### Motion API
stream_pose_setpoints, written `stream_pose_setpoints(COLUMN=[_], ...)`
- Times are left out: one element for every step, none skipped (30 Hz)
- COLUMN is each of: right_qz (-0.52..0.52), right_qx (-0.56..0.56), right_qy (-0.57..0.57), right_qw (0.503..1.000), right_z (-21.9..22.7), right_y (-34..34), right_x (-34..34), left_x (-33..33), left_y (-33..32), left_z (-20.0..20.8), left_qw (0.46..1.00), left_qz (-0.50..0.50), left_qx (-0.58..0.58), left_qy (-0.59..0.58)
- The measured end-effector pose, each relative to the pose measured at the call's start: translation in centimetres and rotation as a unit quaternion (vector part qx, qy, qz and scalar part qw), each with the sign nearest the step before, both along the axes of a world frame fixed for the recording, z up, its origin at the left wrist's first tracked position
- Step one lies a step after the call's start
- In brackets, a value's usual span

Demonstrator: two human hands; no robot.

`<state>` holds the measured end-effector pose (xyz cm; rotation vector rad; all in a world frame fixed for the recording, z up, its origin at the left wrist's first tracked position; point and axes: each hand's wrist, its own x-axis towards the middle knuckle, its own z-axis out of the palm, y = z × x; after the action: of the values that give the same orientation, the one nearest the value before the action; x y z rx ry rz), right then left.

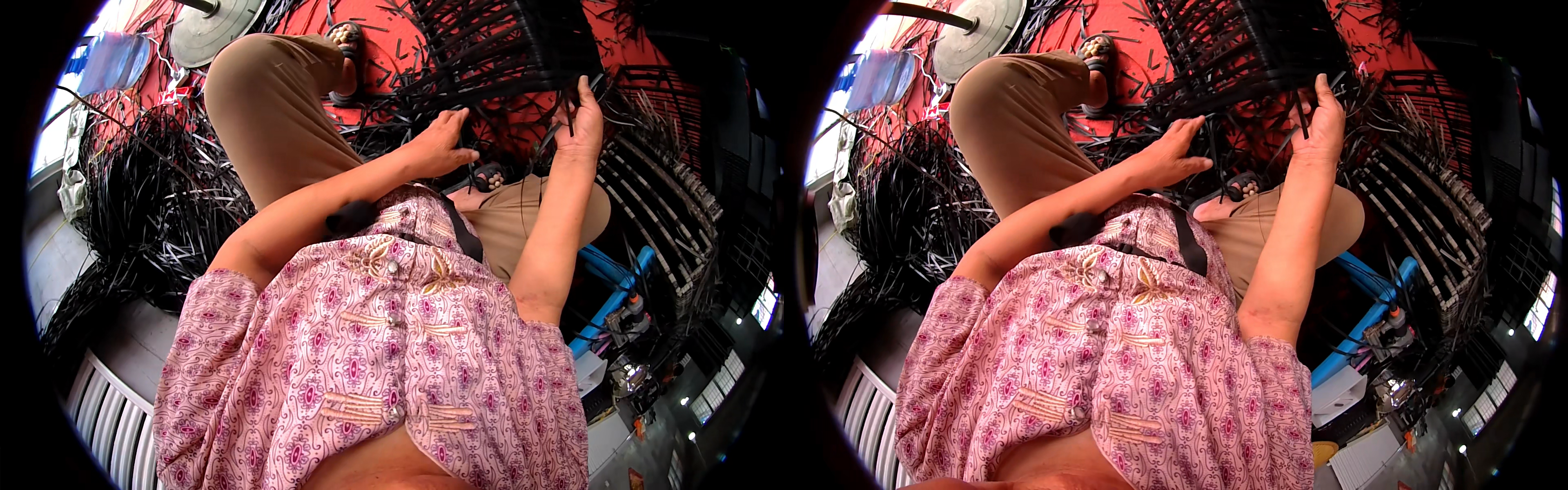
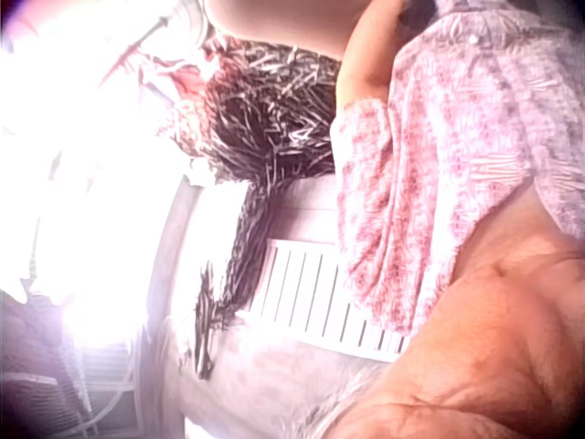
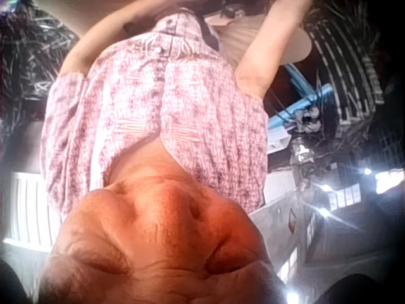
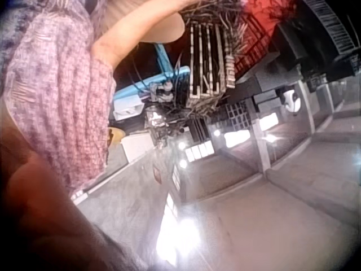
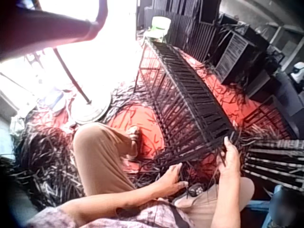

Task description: The person sits cross-legged on the floor and weaves a black plastic strip into a basket frame. They repeatedly pull the strip through the vertical slats, adjust the tension, and tuck the ends to secure the weave.

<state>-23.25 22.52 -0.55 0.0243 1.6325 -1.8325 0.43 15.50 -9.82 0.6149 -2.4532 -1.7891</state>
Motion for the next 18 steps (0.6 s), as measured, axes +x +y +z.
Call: stream_pose_setpoints(right_qz=[0.000,0.000,0.000,0.013,0.013,0.012,0.012,0.006,0.004,0.001,-0.002,0.019,0.022,0.024,0.026,0.014,0.010,0.007], right_qx=[-0.005,-0.010,-0.013,-0.041,-0.038,-0.039,-0.040,-0.037,-0.034,-0.032,-0.031,-0.044,-0.027,-0.027,-0.026,-0.007,0.003,0.010], right_qy=[-0.007,-0.014,-0.023,-0.034,-0.033,-0.033,-0.034,-0.030,-0.033,-0.035,-0.037,-0.018,-0.028,-0.029,-0.028,0.000,-0.005,-0.008], right_qw=[1.000,1.000,1.000,0.999,0.999,0.999,0.999,0.999,0.999,0.999,0.999,0.999,0.999,0.999,0.999,1.000,1.000,1.000], right_z=[0.0,0.0,-0.3,-0.5,-0.5,-0.2,-0.1,-0.6,-0.5,-0.3,-0.2,-0.5,-0.6,-0.7,-0.4,-0.3,-0.6,-0.5], right_y=[0.0,0.0,0.1,0.1,0.3,0.3,0.2,0.2,0.2,0.1,-0.1,0.3,0.4,0.4,0.3,0.0,0.1,0.2], right_x=[0.0,0.0,0.0,-0.1,-0.2,0.0,0.3,0.1,0.2,0.2,0.2,0.0,-0.6,-1.2,-1.6,-2.0,-2.4,-3.2], left_x=[-0.8,-1.4,-1.7,-1.7,-1.8,-1.6,-1.3,-0.7,-0.1,0.5,1.1,1.6,2.0,2.3,2.2,2.0,1.8,1.9], left_y=[0.2,0.4,0.6,1.0,1.0,0.6,0.4,0.3,0.5,0.6,0.7,0.9,1.0,0.9,0.8,0.6,0.5,0.5], left_z=[-0.1,-0.2,0.0,0.6,0.5,0.7,0.8,0.9,-0.8,-1.6,-2.5,-2.5,-2.6,-2.7,-2.5,-2.3,-2.2,-2.4], left_qw=[1.000,0.999,0.998,0.998,0.999,0.998,0.998,1.000,0.999,0.993,0.976,0.964,0.948,0.952,0.950,0.947,0.944,0.947], left_qz=[0.016,0.032,0.048,0.051,0.039,0.027,0.014,0.018,0.009,-0.079,-0.166,-0.211,-0.255,-0.258,-0.266,-0.274,-0.282,-0.280], left_qx=[-0.011,-0.022,-0.032,-0.022,-0.030,-0.041,-0.052,-0.004,-0.012,-0.014,-0.015,0.020,0.056,0.052,0.045,0.038,0.031,0.025], left_qy=[0.007,0.014,0.018,0.003,0.017,0.030,0.042,-0.007,-0.029,-0.084,-0.137,-0.160,-0.182,-0.154,-0.159,-0.165,-0.170,-0.154])
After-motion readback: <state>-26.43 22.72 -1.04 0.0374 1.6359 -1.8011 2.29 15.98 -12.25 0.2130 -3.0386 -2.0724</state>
